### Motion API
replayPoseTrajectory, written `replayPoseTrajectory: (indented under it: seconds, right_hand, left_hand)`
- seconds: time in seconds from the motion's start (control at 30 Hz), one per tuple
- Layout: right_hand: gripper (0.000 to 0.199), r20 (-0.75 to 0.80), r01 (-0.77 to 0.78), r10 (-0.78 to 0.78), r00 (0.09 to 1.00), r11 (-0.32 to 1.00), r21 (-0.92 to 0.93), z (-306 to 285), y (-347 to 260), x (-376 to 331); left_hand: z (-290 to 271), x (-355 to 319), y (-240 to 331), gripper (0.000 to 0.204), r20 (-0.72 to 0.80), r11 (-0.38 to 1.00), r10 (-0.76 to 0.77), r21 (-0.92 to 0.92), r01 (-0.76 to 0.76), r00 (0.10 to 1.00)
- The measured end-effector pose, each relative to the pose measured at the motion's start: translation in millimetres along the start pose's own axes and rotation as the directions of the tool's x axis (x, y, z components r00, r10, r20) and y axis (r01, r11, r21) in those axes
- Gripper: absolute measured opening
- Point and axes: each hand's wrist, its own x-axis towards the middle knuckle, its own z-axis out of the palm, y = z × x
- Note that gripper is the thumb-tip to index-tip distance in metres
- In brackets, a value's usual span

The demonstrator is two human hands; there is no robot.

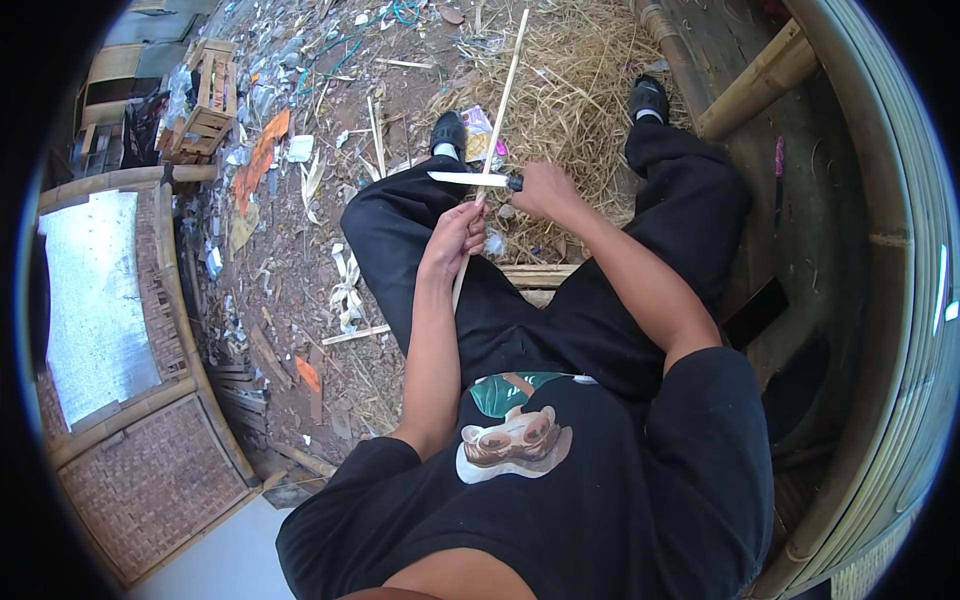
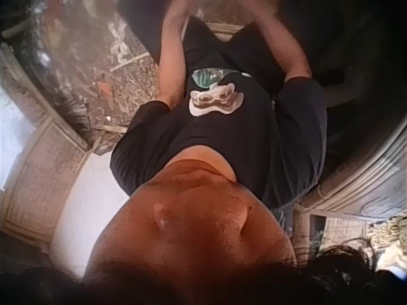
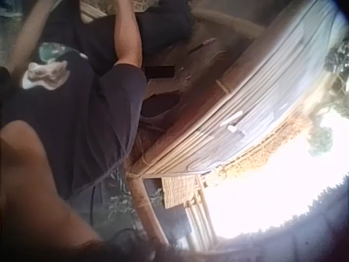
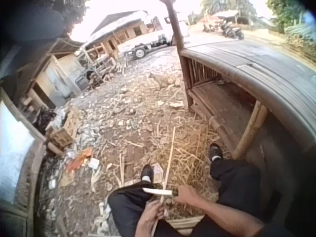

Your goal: The person scrapes a bamboo stick with a knife, picks up another bamboo stick, and scrapes it using the knife.

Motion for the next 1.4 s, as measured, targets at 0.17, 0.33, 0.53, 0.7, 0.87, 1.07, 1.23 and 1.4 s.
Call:
replayPoseTrajectory:
  seconds: [0.17, 0.33, 0.53, 0.7, 0.87, 1.07, 1.23, 1.4]
  right_hand:
    - [0.03, 0.014, -0.008, 0.008, 1.0, 1.0, -0.005, 5, 2, 6]
    - [0.03, -0.009, -0.093, 0.092, 0.996, 0.995, -0.03, -10, -14, -2]
    - [0.027, -0.046, -0.195, 0.192, 0.98, 0.979, -0.067, 5, -17, 6]
    - [0.027, -0.115, -0.237, 0.235, 0.965, 0.972, -0.002, 19, 8, 28]
    - [0.031, -0.077, -0.241, 0.238, 0.968, 0.97, -0.031, 7, 11, 52]
    - [0.036, -0.309, -0.426, 0.429, 0.849, 0.901, 0.079, -4, 89, 106]
    - [0.032, -0.273, -0.424, 0.453, 0.849, 0.891, 0.162, -39, 53, 103]
    - [0.029, -0.195, -0.271, 0.27, 0.943, 0.962, 0.025, -27, 0, 52]
  left_hand:
    - [2, 10, 0, 0.022, -0.028, 1.0, 0.011, -0.005, -0.012, 1.0]
    - [12, 15, 0, 0.02, -0.073, 0.99, 0.127, 0.073, -0.122, 0.989]
    - [10, 22, -1, 0.018, 0.008, 0.994, 0.109, 0.019, -0.109, 0.994]
    - [17, 27, -8, 0.017, -0.061, 0.988, 0.14, 0.079, -0.135, 0.988]
    - [20, 23, -8, 0.014, -0.078, 0.993, 0.115, 0.032, -0.113, 0.99]
    - [36, 10, -2, 0.013, 0.014, 0.995, 0.085, 0.049, -0.085, 0.996]
    - [23, 10, 2, 0.012, 0.016, 0.996, 0.083, -0.033, -0.083, 0.996]
    - [19, 16, 5, 0.015, 0.017, 0.992, 0.12, -0.039, -0.119, 0.993]
